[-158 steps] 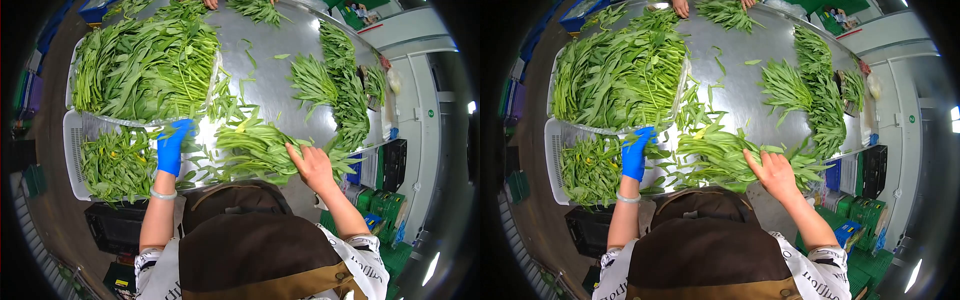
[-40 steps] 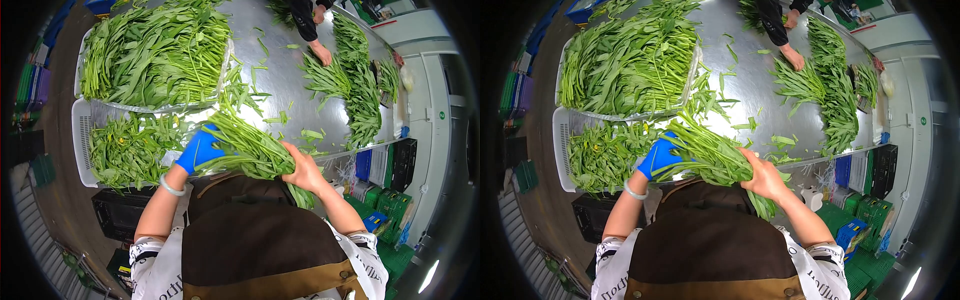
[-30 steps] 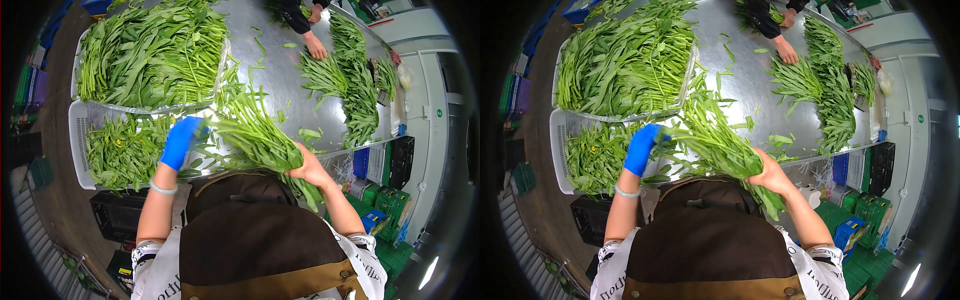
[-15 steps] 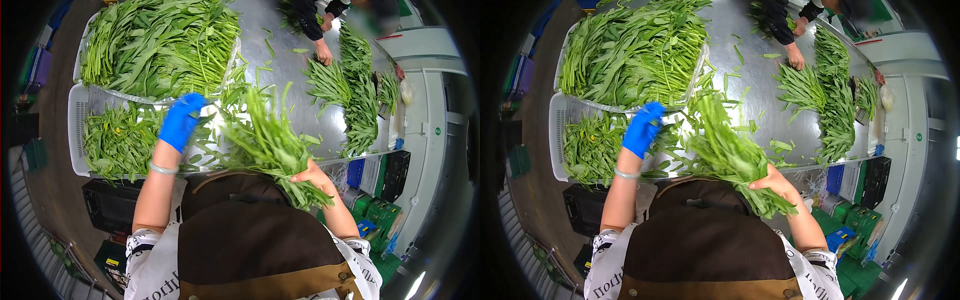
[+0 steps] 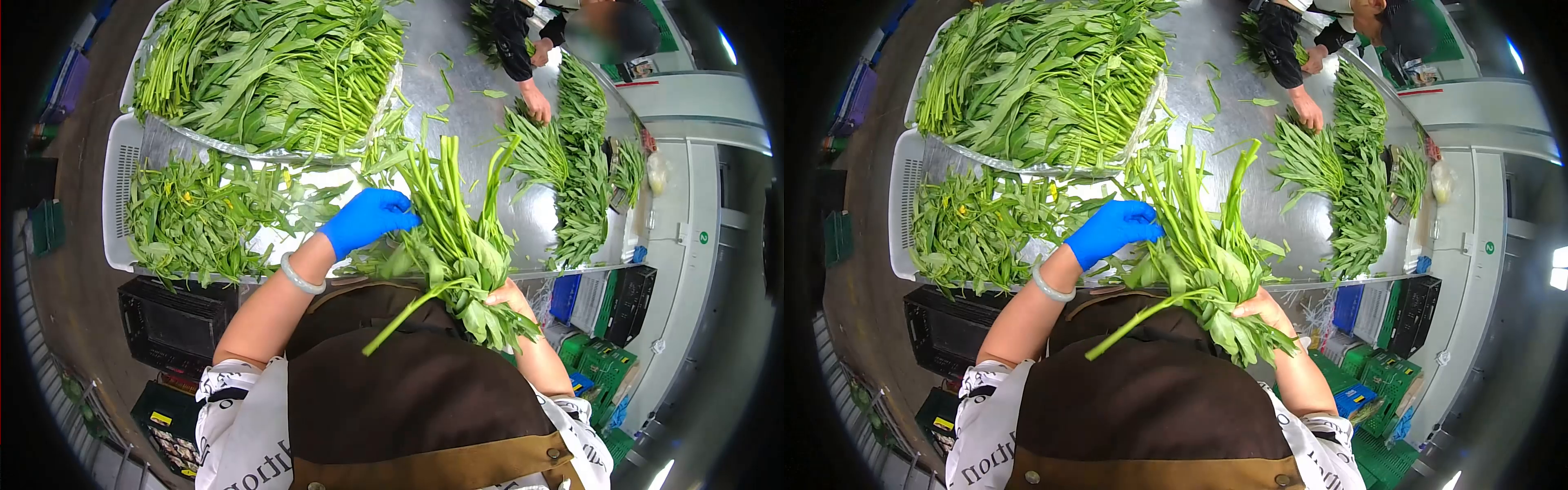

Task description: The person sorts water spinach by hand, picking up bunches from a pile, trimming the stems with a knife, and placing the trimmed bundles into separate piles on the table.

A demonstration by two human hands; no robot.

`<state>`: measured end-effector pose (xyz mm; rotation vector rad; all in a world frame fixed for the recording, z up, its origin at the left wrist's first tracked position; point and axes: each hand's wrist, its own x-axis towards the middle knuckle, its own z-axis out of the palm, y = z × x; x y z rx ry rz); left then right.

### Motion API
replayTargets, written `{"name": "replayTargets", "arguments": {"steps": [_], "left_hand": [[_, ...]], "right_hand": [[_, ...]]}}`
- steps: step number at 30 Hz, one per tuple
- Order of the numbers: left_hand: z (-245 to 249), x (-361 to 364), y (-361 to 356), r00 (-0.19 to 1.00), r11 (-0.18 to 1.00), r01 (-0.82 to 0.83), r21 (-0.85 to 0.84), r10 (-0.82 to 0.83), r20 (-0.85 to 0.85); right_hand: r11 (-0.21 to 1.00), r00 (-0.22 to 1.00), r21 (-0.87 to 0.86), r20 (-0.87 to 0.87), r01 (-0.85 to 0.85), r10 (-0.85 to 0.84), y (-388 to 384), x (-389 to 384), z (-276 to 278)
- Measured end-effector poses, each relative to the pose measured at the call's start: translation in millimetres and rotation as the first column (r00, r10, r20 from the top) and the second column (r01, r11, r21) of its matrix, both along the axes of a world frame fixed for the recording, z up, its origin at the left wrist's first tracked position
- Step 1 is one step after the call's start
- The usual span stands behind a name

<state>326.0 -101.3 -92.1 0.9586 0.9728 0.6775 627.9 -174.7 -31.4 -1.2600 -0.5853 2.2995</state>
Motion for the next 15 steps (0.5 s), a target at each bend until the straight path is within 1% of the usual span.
{"name": "replayTargets", "arguments": {"steps": [1,4,5,7,8,11,14,15], "left_hand": [[1,-2,0,0.992,0.998,-0.011,-0.059,0.018,0.127],[20,-20,2,0.985,0.991,0.084,-0.101,-0.067,0.161],[21,-20,0,0.988,0.989,0.085,-0.123,-0.068,0.139],[4,-19,-5,0.966,0.980,0.061,-0.187,-0.011,0.257],[-4,-18,-7,0.950,0.974,0.051,-0.221,0.021,0.313],[5,-13,-9,0.979,0.973,0.068,-0.221,-0.022,0.205],[-4,3,-23,0.951,0.989,0.094,-0.113,-0.055,0.306],[-1,2,-23,0.966,0.979,0.113,-0.170,-0.068,0.251]], "right_hand": [[1.000,1.000,-0.005,-0.009,0.011,-0.011,-1,-1,3],[0.998,0.998,0.004,-0.015,0.069,-0.069,-6,-4,1],[0.997,0.997,-0.004,-0.010,0.083,-0.083,-6,-4,-1],[0.996,0.995,0.004,0.007,0.095,-0.095,-4,-9,3],[0.998,0.998,0.004,0.015,0.064,-0.065,-3,-7,2],[1.000,1.000,0.001,0.023,-0.008,0.008,-1,-5,5],[0.998,0.999,0.045,-0.019,-0.039,0.040,-3,0,-3],[0.995,0.995,0.045,-0.047,-0.088,0.090,-2,5,-9]]}}
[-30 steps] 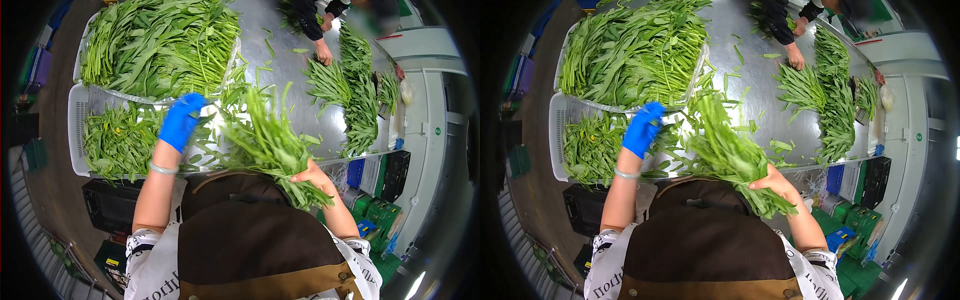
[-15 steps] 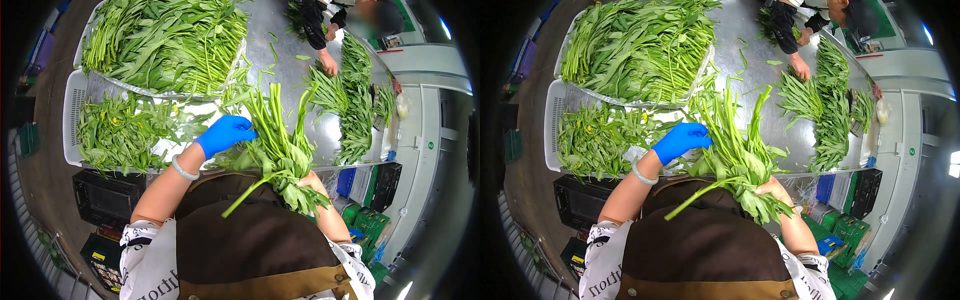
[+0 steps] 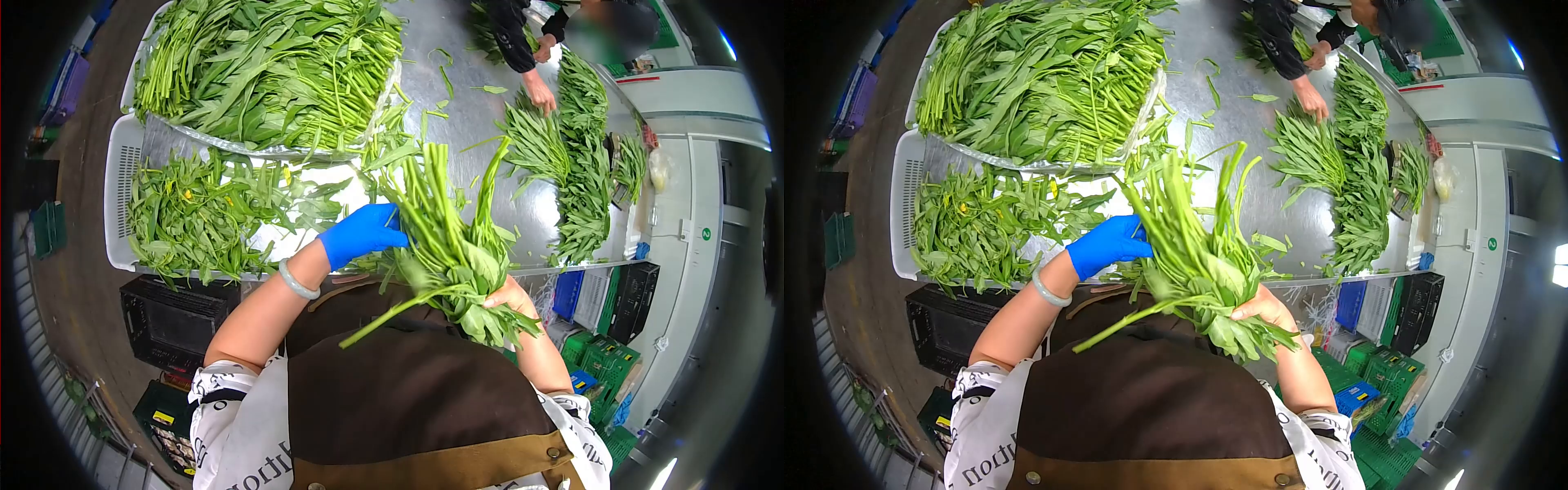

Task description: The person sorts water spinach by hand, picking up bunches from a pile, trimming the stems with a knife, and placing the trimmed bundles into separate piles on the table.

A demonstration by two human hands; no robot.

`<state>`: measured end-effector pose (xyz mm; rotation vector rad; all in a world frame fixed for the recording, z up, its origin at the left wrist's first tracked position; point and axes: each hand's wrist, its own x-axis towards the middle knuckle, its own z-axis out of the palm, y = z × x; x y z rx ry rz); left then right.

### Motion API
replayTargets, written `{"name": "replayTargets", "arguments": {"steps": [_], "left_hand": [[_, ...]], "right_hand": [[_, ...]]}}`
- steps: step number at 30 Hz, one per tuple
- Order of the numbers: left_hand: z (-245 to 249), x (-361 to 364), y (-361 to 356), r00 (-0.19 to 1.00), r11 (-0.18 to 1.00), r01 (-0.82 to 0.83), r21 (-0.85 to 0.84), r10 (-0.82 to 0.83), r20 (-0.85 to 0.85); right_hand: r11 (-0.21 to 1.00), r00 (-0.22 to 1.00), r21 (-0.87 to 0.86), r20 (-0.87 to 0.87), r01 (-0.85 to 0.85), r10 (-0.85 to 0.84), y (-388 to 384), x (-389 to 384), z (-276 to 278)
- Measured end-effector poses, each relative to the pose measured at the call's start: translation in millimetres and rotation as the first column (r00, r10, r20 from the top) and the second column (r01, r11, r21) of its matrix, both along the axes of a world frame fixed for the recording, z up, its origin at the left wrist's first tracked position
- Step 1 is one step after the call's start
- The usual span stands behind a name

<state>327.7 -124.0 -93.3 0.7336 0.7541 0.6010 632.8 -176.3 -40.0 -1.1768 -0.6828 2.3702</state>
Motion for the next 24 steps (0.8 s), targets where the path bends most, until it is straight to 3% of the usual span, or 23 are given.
{"name": "replayTargets", "arguments": {"steps": [3,7,11,12,16,19,20,22,24], "left_hand": [[-10,2,2,0.962,0.972,0.034,0.232,0.031,-0.270],[-11,-1,-1,0.935,0.969,-0.229,0.094,0.246,-0.256],[4,9,-2,0.849,0.854,-0.485,0.186,0.511,-0.135],[2,0,0,0.918,0.926,-0.369,0.086,0.377,-0.119],[17,-29,2,0.986,0.998,0.007,0.066,0.004,-0.169],[-2,-46,3,0.983,0.991,-0.104,0.079,0.115,-0.145],[-20,-54,-1,0.962,0.965,-0.252,0.068,0.257,-0.094],[-28,-66,10,0.819,0.820,-0.573,-0.009,0.571,-0.057],[-35,-92,19,0.639,0.656,-0.754,0.019,0.741,-0.204]], "right_hand": [[0.993,0.994,0.050,0.033,-0.108,0.107,2,6,-8],[0.993,0.995,0.098,0.074,-0.072,0.065,7,-1,-3],[0.997,0.998,0.080,0.062,-0.001,-0.004,9,-2,-6],[0.998,0.999,0.061,0.047,0.020,-0.023,10,-1,-3],[0.993,0.993,-0.038,0.024,0.115,-0.114,7,0,10],[0.989,0.993,-0.082,0.010,0.120,-0.120,3,3,9],[0.991,0.995,-0.082,0.003,0.103,-0.103,2,4,7],[0.994,0.995,-0.070,-0.038,0.087,-0.090,0,0,10],[1.000,0.998,-0.020,-0.058,0.018,-0.019,-2,7,7]]}}
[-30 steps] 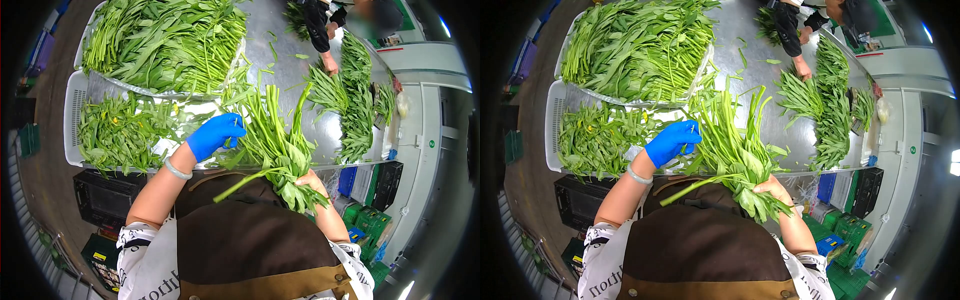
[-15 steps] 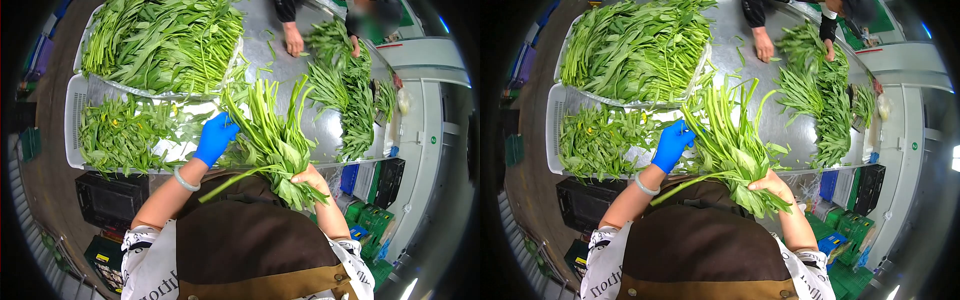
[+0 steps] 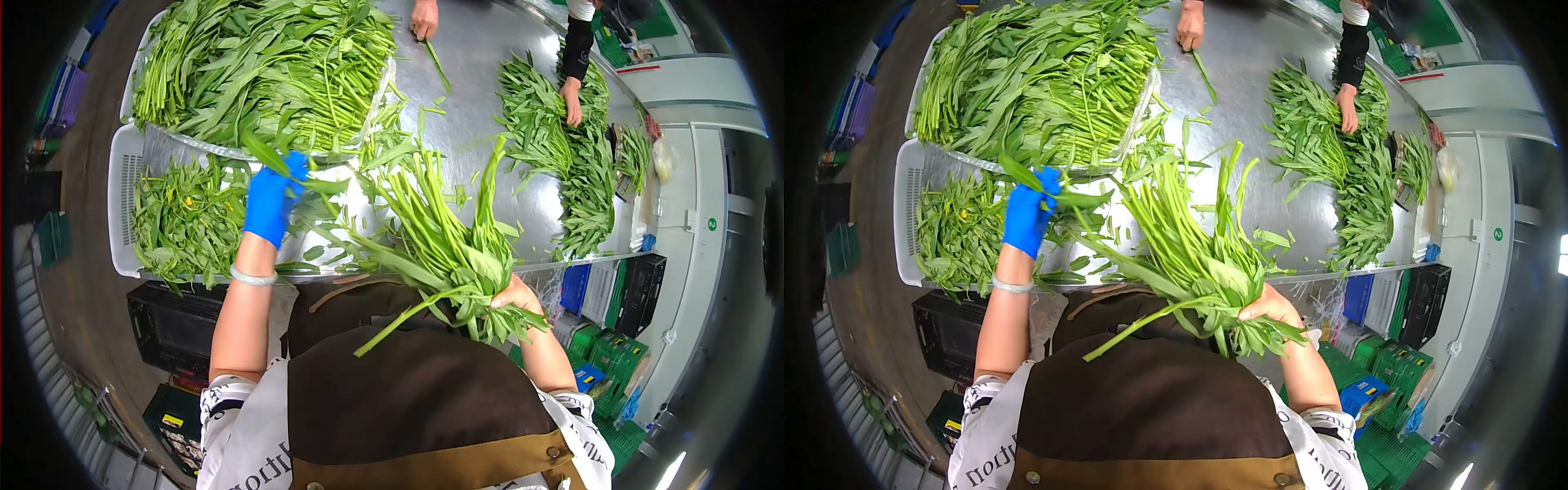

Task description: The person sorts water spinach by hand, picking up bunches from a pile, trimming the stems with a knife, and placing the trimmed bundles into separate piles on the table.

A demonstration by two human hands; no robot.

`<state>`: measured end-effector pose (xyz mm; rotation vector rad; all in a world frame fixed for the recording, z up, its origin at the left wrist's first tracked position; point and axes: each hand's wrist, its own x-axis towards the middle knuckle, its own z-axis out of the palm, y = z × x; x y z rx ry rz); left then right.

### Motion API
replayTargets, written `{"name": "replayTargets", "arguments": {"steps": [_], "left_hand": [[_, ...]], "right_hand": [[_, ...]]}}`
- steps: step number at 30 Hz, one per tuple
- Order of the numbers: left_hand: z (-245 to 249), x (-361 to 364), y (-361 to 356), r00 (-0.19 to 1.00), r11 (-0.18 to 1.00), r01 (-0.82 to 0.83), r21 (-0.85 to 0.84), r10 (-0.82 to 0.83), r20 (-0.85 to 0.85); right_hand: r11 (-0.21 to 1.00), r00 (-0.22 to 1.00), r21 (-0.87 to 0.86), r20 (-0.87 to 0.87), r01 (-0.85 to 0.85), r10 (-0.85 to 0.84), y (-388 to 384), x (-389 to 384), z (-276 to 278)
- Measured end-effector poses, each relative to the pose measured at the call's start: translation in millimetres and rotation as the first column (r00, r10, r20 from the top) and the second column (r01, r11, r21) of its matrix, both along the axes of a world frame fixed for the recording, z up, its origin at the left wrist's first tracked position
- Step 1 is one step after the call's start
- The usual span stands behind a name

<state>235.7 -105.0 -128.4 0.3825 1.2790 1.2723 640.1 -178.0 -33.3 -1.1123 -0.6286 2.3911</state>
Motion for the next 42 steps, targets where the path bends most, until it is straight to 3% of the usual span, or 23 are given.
{"name": "replayTargets", "arguments": {"steps": [3,4,5,6,9,11,13,16,19,22,25,26,29,30,32,33,36,39,40,42], "left_hand": [[-8,-39,1,0.908,0.977,0.166,-0.134,-0.205,-0.366],[-10,-38,-4,0.680,0.959,0.264,-0.105,-0.263,-0.684],[-10,-37,-13,0.351,0.925,0.362,-0.116,-0.250,-0.902],[-10,-36,-20,-0.025,0.883,0.441,-0.163,-0.170,-0.985],[38,-5,-8,0.180,0.825,0.536,0.178,0.095,-0.979],[63,24,-11,0.643,0.742,0.553,0.379,-0.091,-0.761],[76,48,-7,0.600,0.469,0.746,0.473,-0.165,-0.783],[73,66,-14,0.397,0.445,0.860,0.250,-0.276,-0.875],[92,70,-19,0.475,0.566,0.812,0.143,-0.497,-0.727],[80,80,-23,0.448,0.540,0.808,0.234,-0.306,-0.840],[68,89,-20,0.333,0.444,0.872,0.205,-0.233,-0.914],[67,89,-18,0.346,0.440,0.865,0.240,-0.177,-0.921],[71,81,-18,0.581,0.680,0.720,0.135,-0.486,-0.653],[69,78,-13,0.669,0.747,0.644,0.165,-0.445,-0.595],[73,64,-3,0.831,0.851,0.520,0.071,-0.485,-0.272],[53,50,1,0.915,0.889,0.399,0.226,-0.368,-0.165],[13,-4,29,0.957,0.993,0.007,0.118,0.027,-0.290],[13,-5,27,0.860,0.982,0.058,0.179,0.042,-0.509],[28,6,19,0.843,0.960,0.199,0.197,-0.065,-0.534],[42,31,11,0.915,0.934,0.252,0.252,-0.145,-0.377]], "right_hand": [[0.997,0.997,0.045,0.036,-0.063,0.061,-2,14,-8],[0.996,0.996,0.048,0.048,-0.072,0.070,-2,15,-8],[0.995,0.995,0.049,0.060,-0.082,0.079,-2,16,-9],[0.998,0.998,0.031,0.040,-0.056,0.055,-1,10,-3],[0.994,0.994,0.054,0.055,-0.096,0.093,5,1,-4],[0.988,0.990,0.076,0.054,-0.138,0.134,8,-4,-6],[0.985,0.988,0.093,0.055,-0.147,0.143,13,-17,2],[0.975,0.981,0.125,0.074,-0.186,0.177,20,-20,2],[0.968,0.976,0.138,0.101,-0.208,0.195,22,-16,-1],[0.970,0.976,0.124,0.089,-0.209,0.199,21,-17,-4],[0.978,0.982,0.101,0.068,-0.181,0.174,22,-27,2],[0.983,0.986,0.088,0.056,-0.160,0.155,23,-30,5],[0.988,0.990,0.063,0.035,-0.139,0.137,25,-25,4],[0.992,0.992,0.032,0.040,-0.122,0.120,24,-22,4],[0.989,0.991,0.066,0.051,-0.129,0.126,24,-16,-1],[0.988,0.990,0.081,0.058,-0.133,0.128,21,-13,-4],[0.997,0.996,0.037,0.045,-0.073,0.072,11,-5,-7],[0.998,0.999,0.057,0.033,-0.033,0.031,7,2,-13],[0.999,0.999,0.044,0.023,-0.032,0.031,7,4,-14],[1.000,1.000,0.024,0.003,-0.006,0.006,9,-6,-8]]}}
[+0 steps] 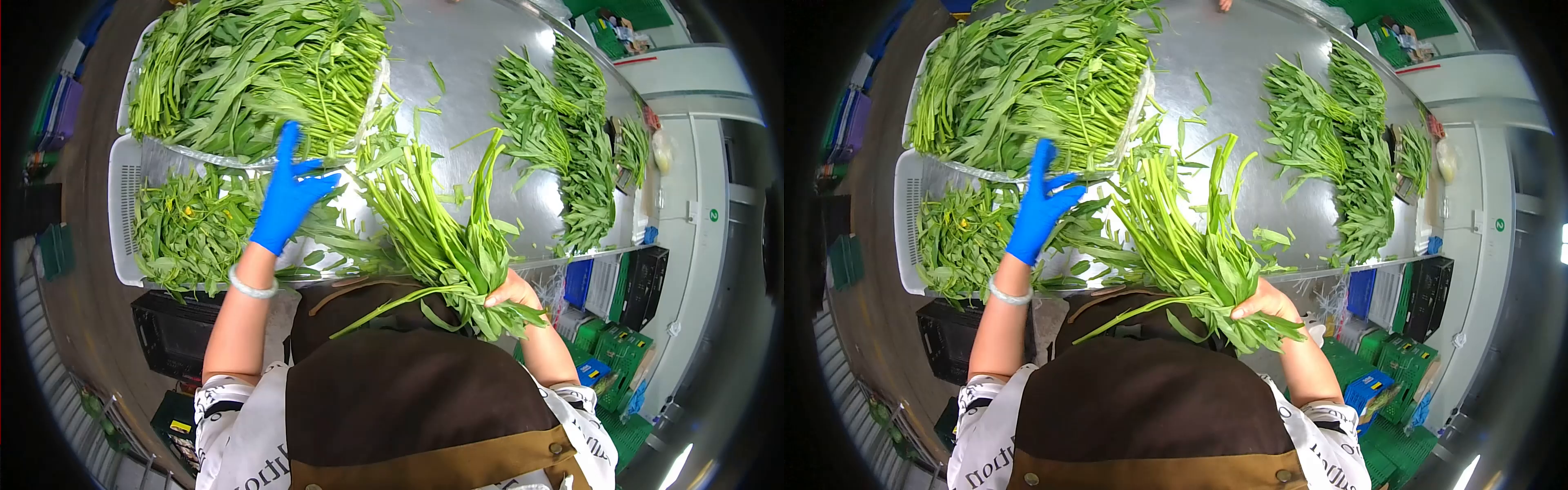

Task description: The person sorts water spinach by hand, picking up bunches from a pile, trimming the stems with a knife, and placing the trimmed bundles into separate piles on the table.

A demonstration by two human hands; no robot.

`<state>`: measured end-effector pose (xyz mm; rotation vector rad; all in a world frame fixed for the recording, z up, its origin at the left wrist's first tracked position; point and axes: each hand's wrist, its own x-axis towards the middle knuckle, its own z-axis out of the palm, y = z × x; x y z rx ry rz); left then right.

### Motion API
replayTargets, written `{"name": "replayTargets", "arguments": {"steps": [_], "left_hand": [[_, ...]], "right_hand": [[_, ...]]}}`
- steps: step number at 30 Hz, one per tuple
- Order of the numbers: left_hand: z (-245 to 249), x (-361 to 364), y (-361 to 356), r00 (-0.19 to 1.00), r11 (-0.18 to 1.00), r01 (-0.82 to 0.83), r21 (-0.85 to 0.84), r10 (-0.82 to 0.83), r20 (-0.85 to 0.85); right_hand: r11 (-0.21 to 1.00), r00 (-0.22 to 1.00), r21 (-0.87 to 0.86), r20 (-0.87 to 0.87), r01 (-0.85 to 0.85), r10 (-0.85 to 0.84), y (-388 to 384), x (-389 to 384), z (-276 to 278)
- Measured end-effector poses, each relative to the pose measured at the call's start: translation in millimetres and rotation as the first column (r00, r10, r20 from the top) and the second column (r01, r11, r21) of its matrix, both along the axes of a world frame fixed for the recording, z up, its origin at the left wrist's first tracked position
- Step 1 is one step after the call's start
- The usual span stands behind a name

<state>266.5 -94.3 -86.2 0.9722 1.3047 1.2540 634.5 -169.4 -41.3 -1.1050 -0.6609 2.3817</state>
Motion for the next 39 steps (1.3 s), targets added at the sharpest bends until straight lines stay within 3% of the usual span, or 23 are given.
{"name": "replayTargets", "arguments": {"steps": [2,3,8,11,13,15,16,20,23,24,27,30,33,34,36,39], "left_hand": [[9,10,-1,0.951,0.933,0.308,-0.189,-0.293,0.102],[7,19,-5,0.911,0.912,0.402,-0.078,-0.407,-0.064],[9,26,-1,0.881,0.871,0.456,-0.183,-0.413,0.229],[0,11,4,0.957,0.952,0.275,-0.136,-0.258,0.129],[5,5,5,0.948,0.986,0.111,0.127,-0.067,-0.310],[20,4,5,0.786,0.927,0.090,0.365,0.159,-0.598],[24,4,2,0.871,0.920,0.219,0.326,-0.034,-0.490],[16,20,-11,0.700,0.731,0.631,0.261,-0.392,-0.597],[19,16,-14,0.655,0.679,0.734,0.023,-0.698,-0.290],[21,14,-15,0.688,0.697,0.717,0.018,-0.702,-0.185],[20,14,-18,0.739,0.749,0.662,0.009,-0.651,-0.172],[26,15,-17,0.750,0.773,0.626,-0.103,-0.633,-0.190],[14,10,-12,0.945,0.950,0.308,0.041,-0.311,0.098],[18,2,-6,0.958,0.982,0.186,-0.044,-0.172,0.229],[-3,-20,6,0.944,0.994,-0.063,-0.091,0.089,0.317],[-16,-26,14,0.967,0.962,-0.241,-0.131,0.250,0.059]], "right_hand": [[1.000,1.000,-0.005,-0.005,-0.018,0.018,5,-8,3],[1.000,1.000,-0.008,-0.004,-0.026,0.026,8,-10,4],[0.998,0.998,-0.002,-0.015,-0.062,0.062,7,-11,0],[0.999,0.999,-0.009,-0.013,-0.044,0.044,3,-2,-7],[0.999,0.999,0.008,-0.024,-0.048,0.048,3,-2,-7],[0.997,0.998,0.027,-0.023,-0.066,0.066,5,-1,-8],[0.996,0.997,0.041,-0.013,-0.076,0.076,5,-3,-6],[0.999,0.999,0.009,-0.037,-0.035,0.035,10,-20,8],[0.996,0.997,0.049,-0.011,-0.070,0.070,8,-8,-4],[0.994,0.995,0.045,0.026,-0.096,0.095,7,-3,-6],[0.986,0.982,0.049,0.113,-0.157,0.151,7,1,-9],[0.983,0.976,0.070,0.155,-0.167,0.155,10,-7,-4],[0.990,0.987,0.079,0.119,-0.114,0.104,8,-11,-1],[0.993,0.992,0.080,0.099,-0.092,0.084,7,-11,-1],[0.995,0.994,0.082,0.097,-0.063,0.055,4,-2,-8],[0.997,0.994,0.072,0.103,0.037,-0.045,-4,0,-8]]}}
